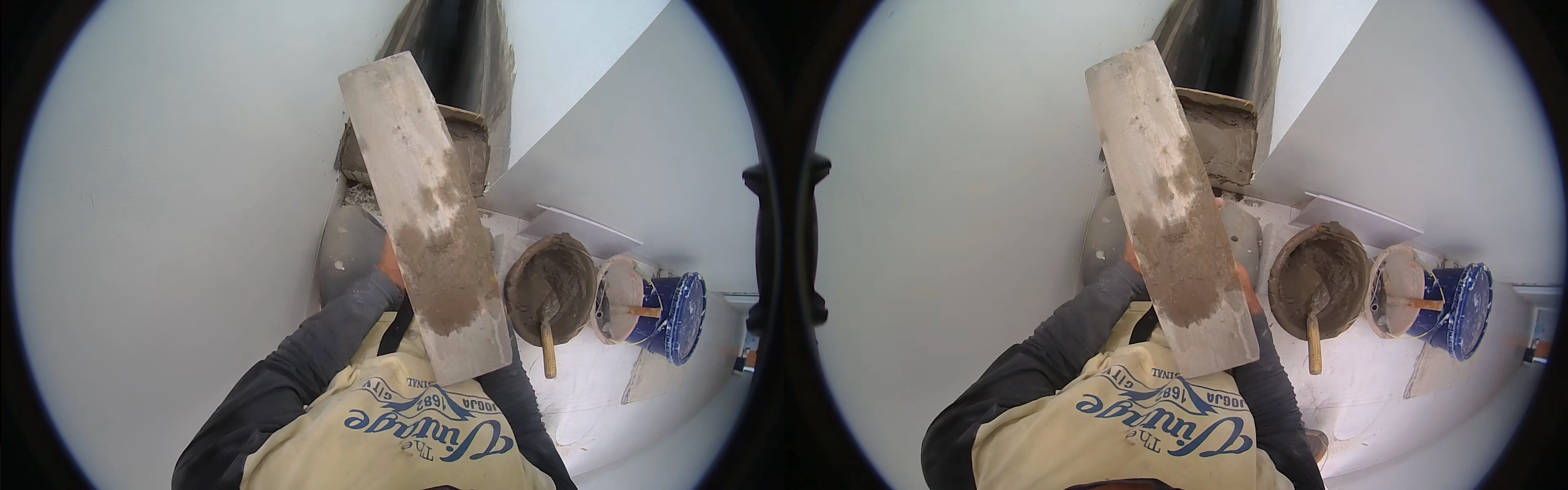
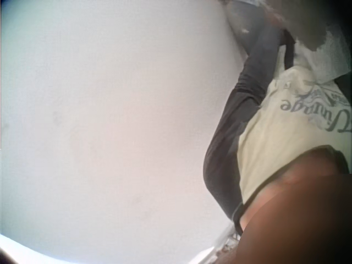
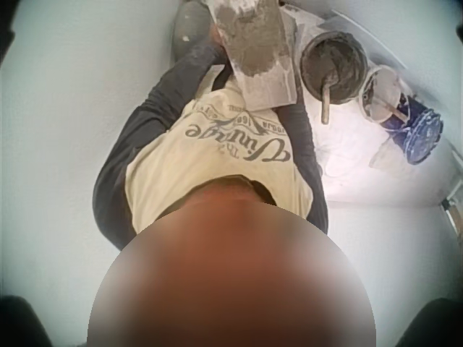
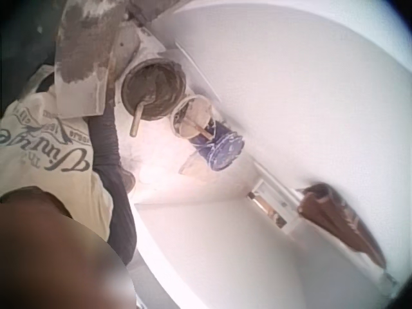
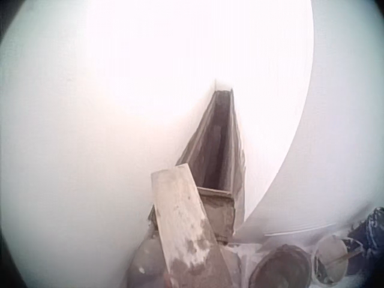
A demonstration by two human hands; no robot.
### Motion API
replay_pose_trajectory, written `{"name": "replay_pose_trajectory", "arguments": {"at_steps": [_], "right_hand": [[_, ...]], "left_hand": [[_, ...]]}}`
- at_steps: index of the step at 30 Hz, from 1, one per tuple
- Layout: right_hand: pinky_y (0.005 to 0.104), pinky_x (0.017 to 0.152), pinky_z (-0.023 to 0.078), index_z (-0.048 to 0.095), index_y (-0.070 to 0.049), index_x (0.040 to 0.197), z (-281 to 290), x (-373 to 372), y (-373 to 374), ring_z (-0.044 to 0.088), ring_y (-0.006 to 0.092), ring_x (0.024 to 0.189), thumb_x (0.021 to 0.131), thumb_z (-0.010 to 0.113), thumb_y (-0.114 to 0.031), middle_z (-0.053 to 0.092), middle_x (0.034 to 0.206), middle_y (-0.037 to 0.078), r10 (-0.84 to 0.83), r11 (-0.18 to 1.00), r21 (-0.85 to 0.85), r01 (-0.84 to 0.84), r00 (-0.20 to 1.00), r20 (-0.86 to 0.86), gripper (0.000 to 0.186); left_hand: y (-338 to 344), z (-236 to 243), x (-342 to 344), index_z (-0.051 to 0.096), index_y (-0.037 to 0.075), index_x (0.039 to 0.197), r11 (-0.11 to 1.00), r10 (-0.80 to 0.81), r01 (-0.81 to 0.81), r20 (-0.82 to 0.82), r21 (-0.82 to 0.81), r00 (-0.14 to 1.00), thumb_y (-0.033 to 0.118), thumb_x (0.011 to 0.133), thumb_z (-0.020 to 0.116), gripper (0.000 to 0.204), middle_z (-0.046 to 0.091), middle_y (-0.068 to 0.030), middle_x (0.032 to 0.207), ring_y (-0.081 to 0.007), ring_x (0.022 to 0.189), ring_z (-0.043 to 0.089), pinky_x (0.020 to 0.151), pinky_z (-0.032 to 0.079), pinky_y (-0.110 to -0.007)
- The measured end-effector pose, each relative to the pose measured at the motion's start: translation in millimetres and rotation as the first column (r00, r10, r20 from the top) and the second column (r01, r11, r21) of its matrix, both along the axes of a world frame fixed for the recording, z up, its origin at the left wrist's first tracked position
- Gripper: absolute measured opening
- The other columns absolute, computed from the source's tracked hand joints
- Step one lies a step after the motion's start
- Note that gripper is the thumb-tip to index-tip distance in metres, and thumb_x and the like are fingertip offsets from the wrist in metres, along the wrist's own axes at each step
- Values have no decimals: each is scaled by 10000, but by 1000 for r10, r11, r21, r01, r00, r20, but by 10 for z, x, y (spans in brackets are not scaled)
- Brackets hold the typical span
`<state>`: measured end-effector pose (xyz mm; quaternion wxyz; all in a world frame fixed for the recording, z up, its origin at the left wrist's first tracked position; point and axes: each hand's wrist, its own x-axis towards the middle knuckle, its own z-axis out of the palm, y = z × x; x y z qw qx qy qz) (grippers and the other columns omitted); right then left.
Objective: The person scoops cement from a bucket with a trowel and applies it to a wall recess, then smooths the surface with a wooden float. The person repeatedly adds and levels the cement to fill the recess.
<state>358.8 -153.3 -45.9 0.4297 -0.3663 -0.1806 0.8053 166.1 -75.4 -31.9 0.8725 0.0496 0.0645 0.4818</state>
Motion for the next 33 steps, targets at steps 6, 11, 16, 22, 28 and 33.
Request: {"name": "replay_pose_trajectory", "arguments": {"at_steps": [6,11,16,22,28,33], "right_hand": [[304,685,555,622,84,1219,-185,356,151,659,132,833,962,611,-130,693,986,98,-6,996,69,-59,717,697,334],[345,702,539,630,84,1173,-313,393,155,658,222,773,909,674,-141,684,936,138,-171,954,252,-160,397,902,350],[430,869,489,632,57,1152,-405,56,440,618,393,968,884,665,-123,644,1028,224,-391,860,395,-323,82,917,324],[435,854,497,628,47,1168,-191,258,602,625,383,976,892,660,-116,645,1043,214,-248,892,295,-342,175,953,322],[365,778,529,640,24,1184,229,759,666,676,283,850,905,645,-79,675,985,186,-237,867,332,-372,280,930,297],[303,809,535,632,48,1212,829,995,-151,664,192,887,940,633,-88,677,989,128,-411,893,449,-39,338,847,304]], "left_hand": [[1213,-385,-613,558,-70,1194,903,402,-168,-916,394,10,328,982,565,451,657,-226,1161,-337,1040,659,895,517,-428],[2045,-673,-490,548,-61,1096,951,275,54,-755,304,-595,343,871,677,479,641,-314,1105,-449,1037,639,920,486,-491],[2672,-933,-426,504,-54,1163,938,340,200,-642,283,-687,312,870,660,494,638,-314,1123,-476,1058,623,922,488,-518],[3030,-762,-649,508,-38,1164,921,389,324,-527,216,-756,307,894,651,461,639,-310,1120,-475,1056,624,917,496,-524],[2877,-158,-762,561,-47,1141,886,464,403,-416,229,-783,338,895,651,465,659,-305,1043,-465,1015,637,908,492,-516],[2651,7,-843,585,-56,1123,869,493,430,-378,244,-783,357,889,654,480,678,-292,1009,-462,996,645,902,491,-510]]}}
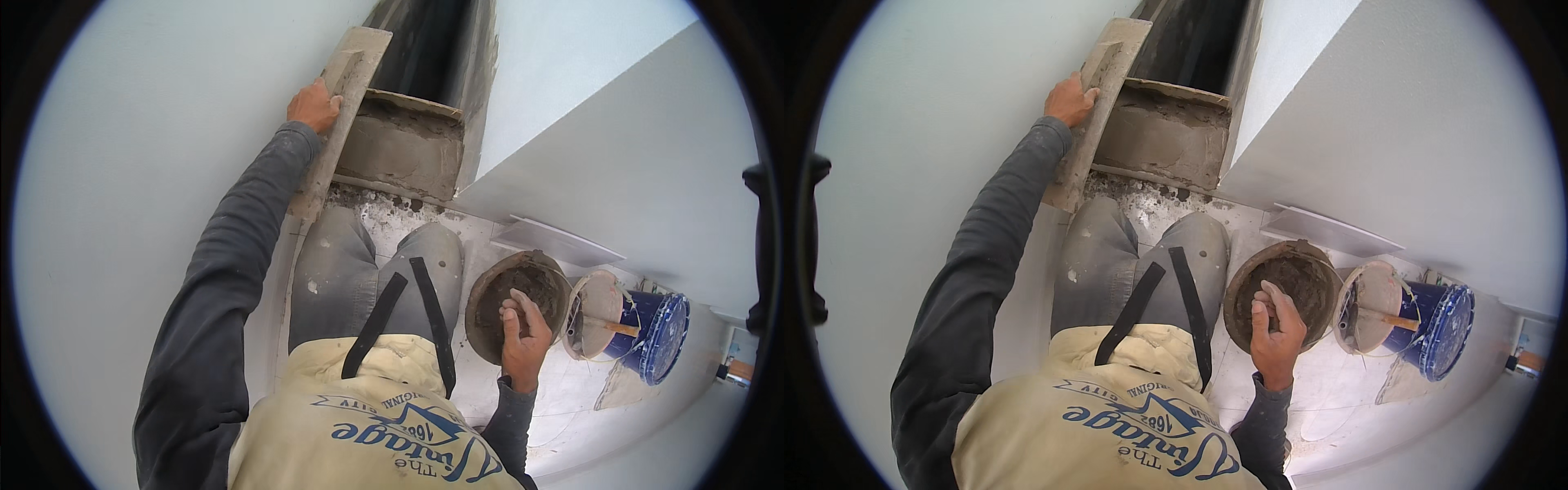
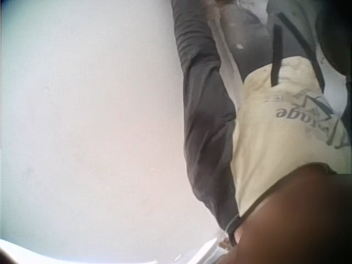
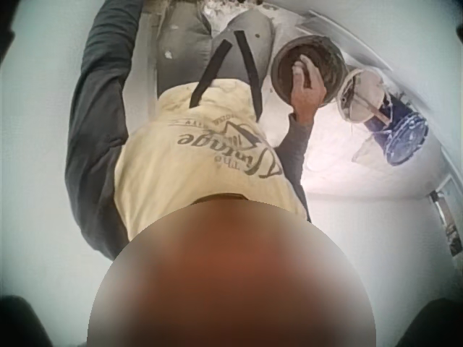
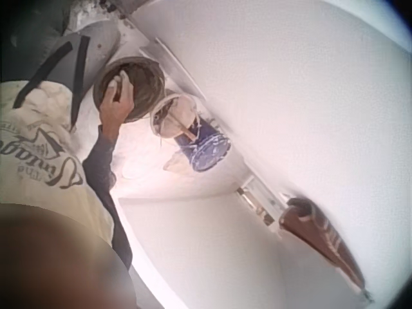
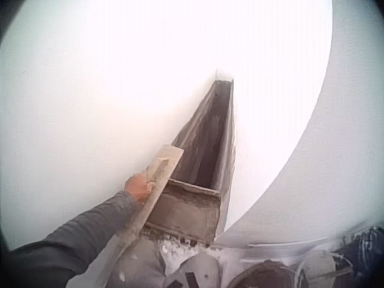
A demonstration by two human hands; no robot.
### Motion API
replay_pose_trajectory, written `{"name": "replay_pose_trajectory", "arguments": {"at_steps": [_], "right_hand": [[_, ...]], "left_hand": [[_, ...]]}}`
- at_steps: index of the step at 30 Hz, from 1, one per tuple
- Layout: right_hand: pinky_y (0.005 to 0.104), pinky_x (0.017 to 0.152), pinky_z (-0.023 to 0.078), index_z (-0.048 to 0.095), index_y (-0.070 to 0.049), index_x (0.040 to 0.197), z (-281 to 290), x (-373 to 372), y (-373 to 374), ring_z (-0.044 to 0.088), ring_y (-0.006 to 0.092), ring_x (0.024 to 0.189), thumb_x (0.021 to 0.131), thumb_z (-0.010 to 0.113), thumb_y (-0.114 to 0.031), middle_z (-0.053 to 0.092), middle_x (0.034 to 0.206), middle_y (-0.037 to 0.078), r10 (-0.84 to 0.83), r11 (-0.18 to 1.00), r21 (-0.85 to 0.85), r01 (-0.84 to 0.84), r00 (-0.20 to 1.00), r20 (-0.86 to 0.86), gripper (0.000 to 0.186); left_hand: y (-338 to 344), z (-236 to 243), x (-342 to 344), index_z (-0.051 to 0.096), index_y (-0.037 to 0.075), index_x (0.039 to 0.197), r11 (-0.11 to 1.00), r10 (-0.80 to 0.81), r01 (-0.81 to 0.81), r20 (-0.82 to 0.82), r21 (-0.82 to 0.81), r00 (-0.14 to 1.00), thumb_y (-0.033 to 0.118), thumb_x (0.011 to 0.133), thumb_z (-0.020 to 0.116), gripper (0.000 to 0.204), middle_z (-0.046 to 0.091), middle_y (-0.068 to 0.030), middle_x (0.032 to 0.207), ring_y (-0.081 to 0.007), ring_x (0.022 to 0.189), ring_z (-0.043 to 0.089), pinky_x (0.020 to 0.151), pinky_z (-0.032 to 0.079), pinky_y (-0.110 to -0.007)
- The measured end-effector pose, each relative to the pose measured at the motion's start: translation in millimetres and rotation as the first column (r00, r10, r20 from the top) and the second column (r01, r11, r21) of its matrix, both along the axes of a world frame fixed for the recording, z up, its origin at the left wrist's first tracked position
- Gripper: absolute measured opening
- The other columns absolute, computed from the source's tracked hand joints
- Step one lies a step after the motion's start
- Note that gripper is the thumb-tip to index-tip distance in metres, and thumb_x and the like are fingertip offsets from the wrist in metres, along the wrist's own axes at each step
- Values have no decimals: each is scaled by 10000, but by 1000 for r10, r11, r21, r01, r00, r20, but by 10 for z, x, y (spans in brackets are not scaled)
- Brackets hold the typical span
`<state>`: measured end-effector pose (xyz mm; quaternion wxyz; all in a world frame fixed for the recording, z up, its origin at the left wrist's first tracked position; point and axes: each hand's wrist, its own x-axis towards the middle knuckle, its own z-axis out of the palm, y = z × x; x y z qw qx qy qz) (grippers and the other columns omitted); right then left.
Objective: The person scoops cement from a bucket with a trowel and applies it to a wall recess, then smooths the surface with a wooden float. The person repeatedly adds and levels the cement to fill the recess.
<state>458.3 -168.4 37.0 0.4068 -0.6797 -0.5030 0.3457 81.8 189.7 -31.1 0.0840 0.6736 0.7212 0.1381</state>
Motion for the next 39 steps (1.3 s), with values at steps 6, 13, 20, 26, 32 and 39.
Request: {"name": "replay_pose_trajectory", "arguments": {"at_steps": [6,13,20,26,32,39], "right_hand": [[300,714,537,652,80,1136,318,-68,-627,656,178,749,960,644,-172,681,831,126,-162,986,-50,157,980,-118,307],[302,660,516,671,67,1091,-38,-256,-98,663,210,720,945,658,-220,682,811,143,-27,997,75,13,982,187,323],[310,652,504,667,67,1081,-328,-309,-349,647,209,717,936,664,-226,670,776,137,-195,981,13,196,967,163,327],[321,667,493,661,72,1066,-269,-240,-454,635,217,703,947,641,-256,658,783,153,-227,962,-100,253,949,221,350],[328,647,501,672,63,1066,-13,-66,-163,642,231,676,891,663,-166,656,771,164,-127,990,-1,138,912,389,288],[390,772,524,678,82,1091,538,-296,-364,658,318,788,942,653,-213,687,888,205,-31,978,-170,119,894,447,331]], "left_hand": [[74,-402,-2,588,-42,1175,993,-45,44,-7,-112,999,365,874,673,513,677,-292,1056,-458,1027,644,910,494,-507],[206,-1261,77,566,-10,1265,997,-48,48,-6,61,999,339,879,674,531,676,-287,1087,-451,1043,644,915,500,-493],[387,-1357,-27,576,-36,1151,998,-42,46,-85,53,996,319,875,670,460,671,-295,1071,-458,1027,652,910,510,-513],[406,-1552,-74,575,-21,1171,994,-60,69,-106,83,993,322,871,676,466,679,-290,1063,-459,1008,662,901,518,-514],[396,-1669,-170,582,-16,1198,998,-47,51,-82,40,995,319,857,682,488,681,-284,1074,-458,1017,658,907,515,-515],[476,-1685,-168,634,-27,1167,985,-156,160,-62,69,986,329,822,683,498,689,-271,1057,-443,1011,657,910,512,-500]]}}
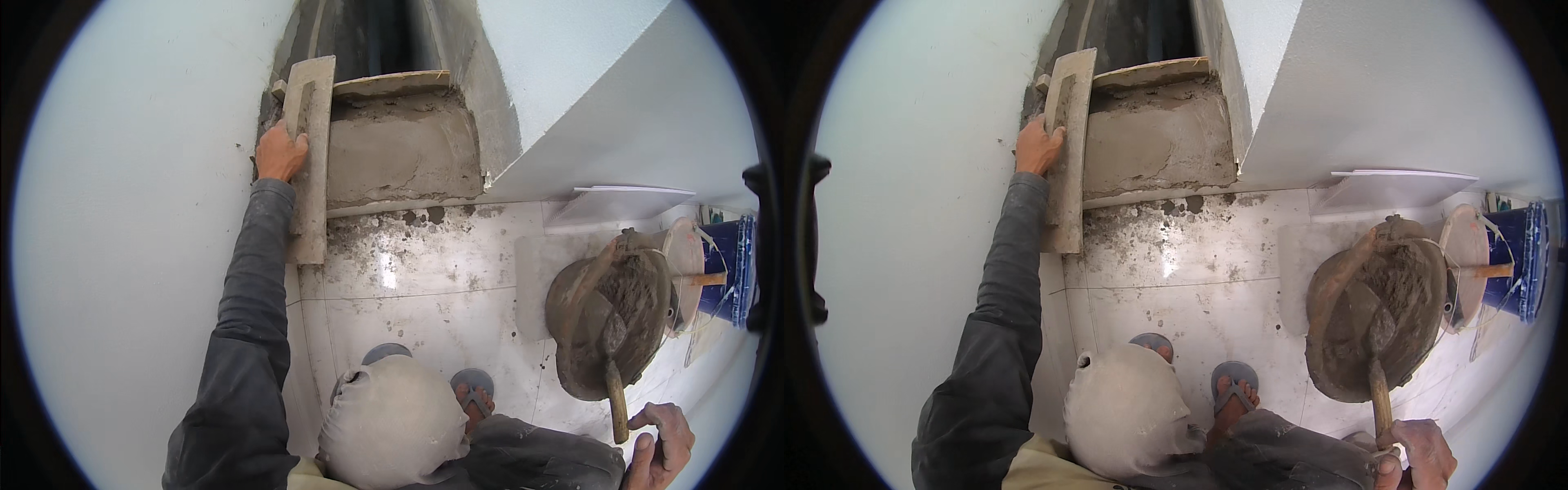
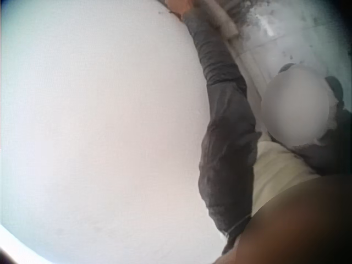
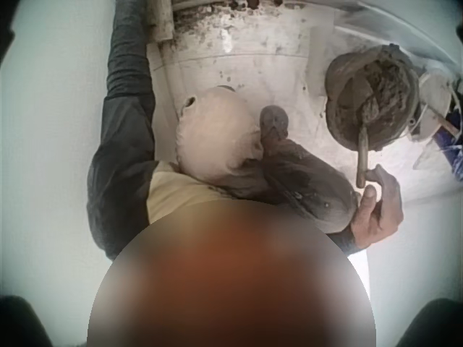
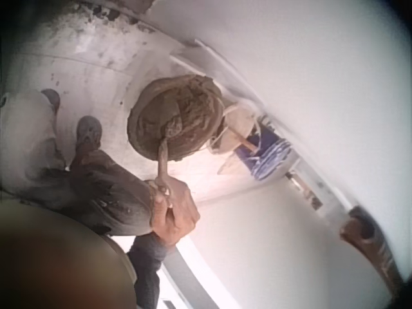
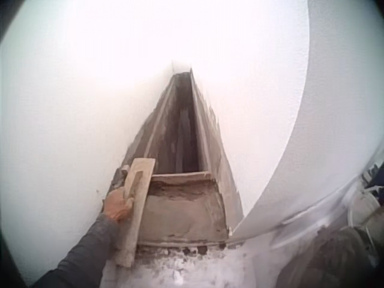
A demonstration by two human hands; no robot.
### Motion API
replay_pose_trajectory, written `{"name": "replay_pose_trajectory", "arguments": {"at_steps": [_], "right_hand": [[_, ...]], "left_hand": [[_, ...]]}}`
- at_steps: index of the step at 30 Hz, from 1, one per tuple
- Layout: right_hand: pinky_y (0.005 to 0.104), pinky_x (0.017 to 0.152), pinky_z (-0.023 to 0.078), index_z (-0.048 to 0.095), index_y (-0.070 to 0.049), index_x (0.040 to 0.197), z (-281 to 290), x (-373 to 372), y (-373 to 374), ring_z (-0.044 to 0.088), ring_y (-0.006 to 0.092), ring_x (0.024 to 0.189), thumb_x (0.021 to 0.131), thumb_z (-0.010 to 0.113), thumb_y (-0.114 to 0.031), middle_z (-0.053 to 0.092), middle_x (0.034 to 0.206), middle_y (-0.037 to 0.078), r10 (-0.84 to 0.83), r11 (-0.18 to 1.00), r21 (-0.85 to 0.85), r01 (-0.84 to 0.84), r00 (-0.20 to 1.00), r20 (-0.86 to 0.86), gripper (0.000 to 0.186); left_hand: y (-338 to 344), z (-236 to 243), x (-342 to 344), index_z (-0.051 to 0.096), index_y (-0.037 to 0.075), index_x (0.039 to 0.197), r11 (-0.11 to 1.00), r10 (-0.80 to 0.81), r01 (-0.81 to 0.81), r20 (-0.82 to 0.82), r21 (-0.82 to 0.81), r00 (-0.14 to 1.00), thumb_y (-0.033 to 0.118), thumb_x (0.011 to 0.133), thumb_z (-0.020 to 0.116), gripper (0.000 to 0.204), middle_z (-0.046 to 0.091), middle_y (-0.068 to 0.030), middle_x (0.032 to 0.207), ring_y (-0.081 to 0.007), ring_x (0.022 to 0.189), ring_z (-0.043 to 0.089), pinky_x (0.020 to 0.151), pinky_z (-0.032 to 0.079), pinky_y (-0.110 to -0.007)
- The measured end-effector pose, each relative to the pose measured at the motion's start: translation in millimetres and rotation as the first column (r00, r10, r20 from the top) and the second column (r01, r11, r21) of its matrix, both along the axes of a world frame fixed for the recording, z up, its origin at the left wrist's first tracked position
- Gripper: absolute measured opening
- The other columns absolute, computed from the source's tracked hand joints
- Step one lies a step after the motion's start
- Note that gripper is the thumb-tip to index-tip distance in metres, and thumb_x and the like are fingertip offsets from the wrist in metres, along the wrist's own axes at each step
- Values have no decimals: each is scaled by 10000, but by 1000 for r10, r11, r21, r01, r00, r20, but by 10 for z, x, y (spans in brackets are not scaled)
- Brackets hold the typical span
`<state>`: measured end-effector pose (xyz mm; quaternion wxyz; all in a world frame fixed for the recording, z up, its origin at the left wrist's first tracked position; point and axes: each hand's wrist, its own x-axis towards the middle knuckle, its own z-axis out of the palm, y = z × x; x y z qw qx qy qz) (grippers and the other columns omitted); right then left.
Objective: The person scoops cement from a bucket with a trowel and applies it to a wall recess, then smooths the surface with a wooden float. The person repeatedly adds and levels the cement to fill the recess.
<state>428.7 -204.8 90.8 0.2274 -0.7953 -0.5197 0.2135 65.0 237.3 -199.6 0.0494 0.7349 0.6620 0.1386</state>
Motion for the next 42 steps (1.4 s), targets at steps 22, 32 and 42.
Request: {"name": "replay_pose_trajectory", "arguments": {"at_steps": [22,32,42], "right_hand": [[315,734,498,692,28,1119,-90,14,-96,643,226,769,930,619,-86,670,836,149,99,978,-168,-127,981,-165,232],[326,732,495,679,56,1082,-62,45,-150,632,232,767,923,609,-87,661,830,153,-5,986,-164,-10,996,-92,225],[320,746,487,668,56,1128,-142,64,14,625,223,768,925,625,-84,653,832,144,23,977,-206,-49,992,-127,250]], "left_hand": [[195,-26,534,681,-6,1113,1000,13,-12,27,-29,1000,299,807,677,432,695,-258,1067,-415,1040,661,927,516,-471],[210,-70,717,699,7,1088,1000,-5,6,19,-6,1000,333,808,689,430,699,-262,1000,-427,982,667,858,527,-477],[5,43,656,706,-3,1085,999,-33,37,92,-39,995,313,791,697,432,698,-255,1070,-424,1019,672,910,528,-480]]}}
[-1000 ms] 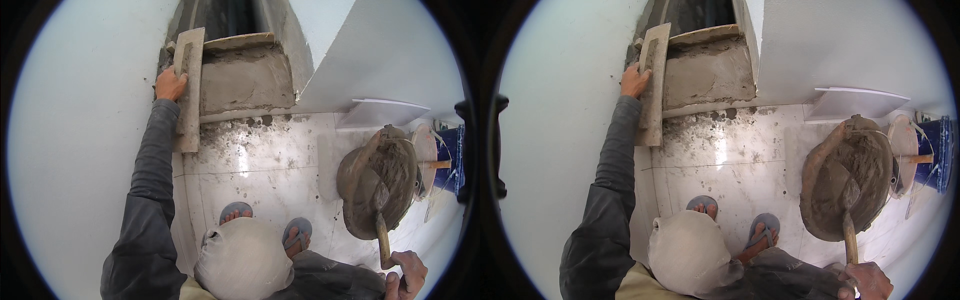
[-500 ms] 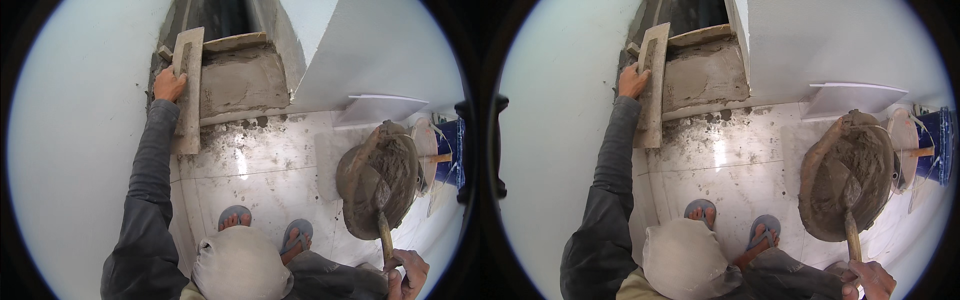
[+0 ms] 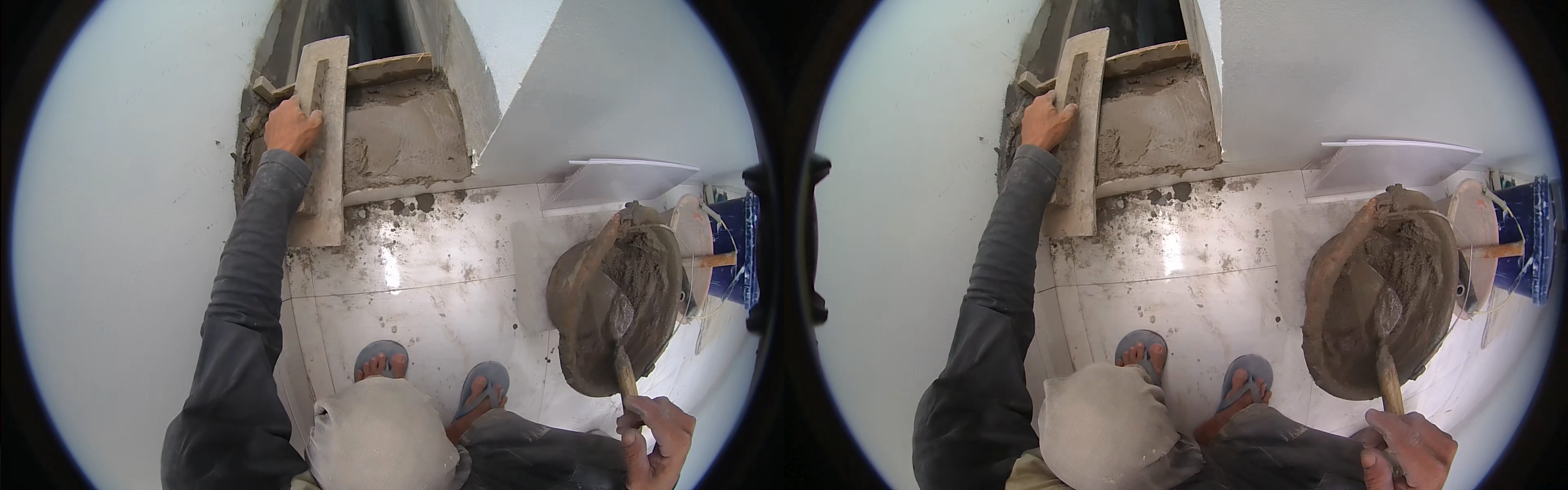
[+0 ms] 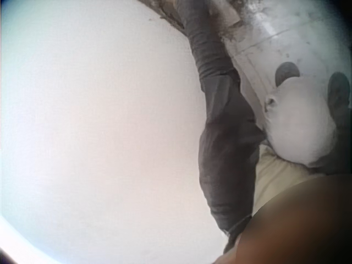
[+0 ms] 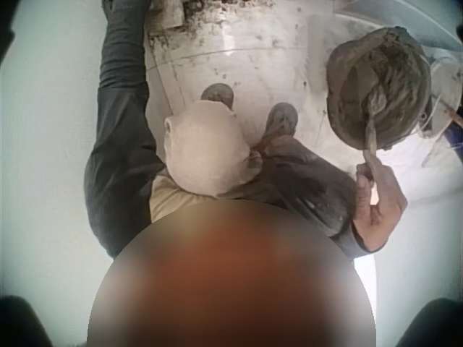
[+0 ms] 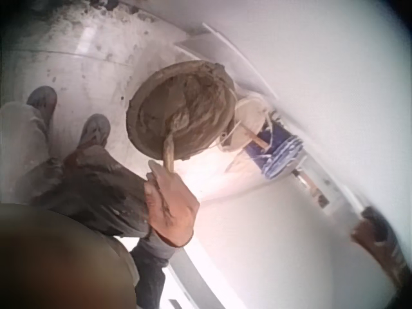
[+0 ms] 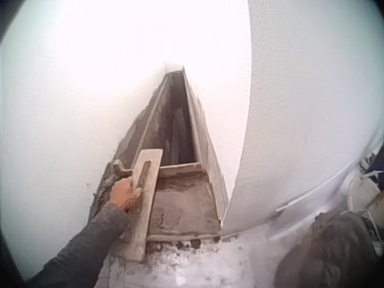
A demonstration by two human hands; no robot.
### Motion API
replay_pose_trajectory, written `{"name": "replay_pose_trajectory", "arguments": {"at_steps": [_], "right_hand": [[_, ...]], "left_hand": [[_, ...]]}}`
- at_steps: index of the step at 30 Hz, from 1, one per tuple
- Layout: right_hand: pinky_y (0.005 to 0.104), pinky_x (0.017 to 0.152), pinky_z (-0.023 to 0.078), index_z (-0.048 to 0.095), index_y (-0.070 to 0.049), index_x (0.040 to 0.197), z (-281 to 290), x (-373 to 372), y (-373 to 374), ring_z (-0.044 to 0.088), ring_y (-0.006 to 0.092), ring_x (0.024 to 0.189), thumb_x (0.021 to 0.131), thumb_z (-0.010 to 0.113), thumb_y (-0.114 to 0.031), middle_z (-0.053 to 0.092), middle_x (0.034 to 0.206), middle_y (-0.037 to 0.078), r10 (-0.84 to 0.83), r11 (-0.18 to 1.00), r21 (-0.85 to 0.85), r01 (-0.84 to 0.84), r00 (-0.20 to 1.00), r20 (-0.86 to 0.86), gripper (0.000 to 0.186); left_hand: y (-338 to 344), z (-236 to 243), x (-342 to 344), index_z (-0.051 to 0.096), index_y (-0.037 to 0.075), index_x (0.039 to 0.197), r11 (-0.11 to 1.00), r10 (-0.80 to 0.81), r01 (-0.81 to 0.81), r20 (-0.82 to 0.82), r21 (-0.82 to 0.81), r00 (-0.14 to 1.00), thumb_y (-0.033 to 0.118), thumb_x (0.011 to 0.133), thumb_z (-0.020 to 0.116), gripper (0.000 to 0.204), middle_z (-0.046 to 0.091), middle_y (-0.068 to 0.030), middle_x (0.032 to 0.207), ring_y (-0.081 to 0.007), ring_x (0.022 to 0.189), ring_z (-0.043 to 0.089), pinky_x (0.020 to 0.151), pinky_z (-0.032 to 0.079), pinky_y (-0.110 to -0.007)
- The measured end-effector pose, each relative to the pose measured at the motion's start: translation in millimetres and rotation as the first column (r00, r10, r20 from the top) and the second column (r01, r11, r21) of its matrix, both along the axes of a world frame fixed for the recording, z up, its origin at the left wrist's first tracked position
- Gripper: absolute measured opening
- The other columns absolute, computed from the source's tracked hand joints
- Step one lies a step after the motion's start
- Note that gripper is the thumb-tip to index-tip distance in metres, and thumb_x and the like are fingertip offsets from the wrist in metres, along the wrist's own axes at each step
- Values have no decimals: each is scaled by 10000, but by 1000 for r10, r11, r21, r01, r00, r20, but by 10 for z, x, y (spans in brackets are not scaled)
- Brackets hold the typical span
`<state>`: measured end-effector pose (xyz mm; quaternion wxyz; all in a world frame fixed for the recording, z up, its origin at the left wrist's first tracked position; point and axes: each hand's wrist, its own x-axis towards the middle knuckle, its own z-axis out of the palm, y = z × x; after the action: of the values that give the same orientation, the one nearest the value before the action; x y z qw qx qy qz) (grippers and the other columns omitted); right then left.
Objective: The person scoops cement from a bucket with a trowel and applies it to a wall recess, then smooths the surface with a wooden float. The person repeatedly adds and levels the cement to fill the recess.
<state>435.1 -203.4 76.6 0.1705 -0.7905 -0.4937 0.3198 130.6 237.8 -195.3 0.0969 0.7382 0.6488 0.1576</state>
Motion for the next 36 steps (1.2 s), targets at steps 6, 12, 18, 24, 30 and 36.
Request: {"name": "replay_pose_trajectory", "arguments": {"at_steps": [6,12,18,24,30,36], "right_hand": [[327,751,489,670,59,1123,26,35,-55,634,226,780,933,634,-116,662,838,148,-15,1000,-3,15,1000,27,260],[322,743,483,666,38,1153,-8,35,8,616,216,760,929,625,-95,658,843,139,17,998,-59,-19,999,-29,264],[314,748,489,665,36,1155,58,93,-139,626,220,768,936,626,-122,653,836,146,-51,997,-53,52,999,13,274],[303,737,481,658,31,1178,27,72,-27,613,213,756,933,631,-102,650,846,139,36,996,-79,-36,999,-5,280],[299,731,476,658,29,1189,11,118,-139,597,197,747,919,630,-61,647,855,129,14,998,-64,-15,1000,-11,286],[311,742,486,664,29,1174,100,160,-250,634,215,775,923,644,-130,655,845,136,-51,997,-59,51,999,3,297]], "left_hand": [[100,-26,502,701,-21,1085,995,89,-91,-32,-45,995,294,785,685,435,696,-261,1077,-431,1036,667,926,523,-479],[187,-21,774,677,-33,1117,999,33,-33,58,-13,998,327,779,656,494,696,-267,1064,-410,1021,673,898,523,-461],[-138,-70,302,690,-30,1108,997,-72,68,150,30,986,309,762,661,486,708,-253,1033,-393,996,685,897,525,-447],[149,-112,1096,689,-61,1075,1000,26,-27,165,1,986,296,768,674,471,681,-289,1096,-441,1043,659,938,512,-474],[-11,-271,844,623,-45,1240,989,-131,110,238,98,962,268,753,674,581,701,-254,1086,-383,1049,673,951,502,-408],[-183,-278,922,636,-60,1200,997,-69,50,366,62,928,264,722,680,579,690,-284,1073,-401,1030,672,942,507,-429]]}}
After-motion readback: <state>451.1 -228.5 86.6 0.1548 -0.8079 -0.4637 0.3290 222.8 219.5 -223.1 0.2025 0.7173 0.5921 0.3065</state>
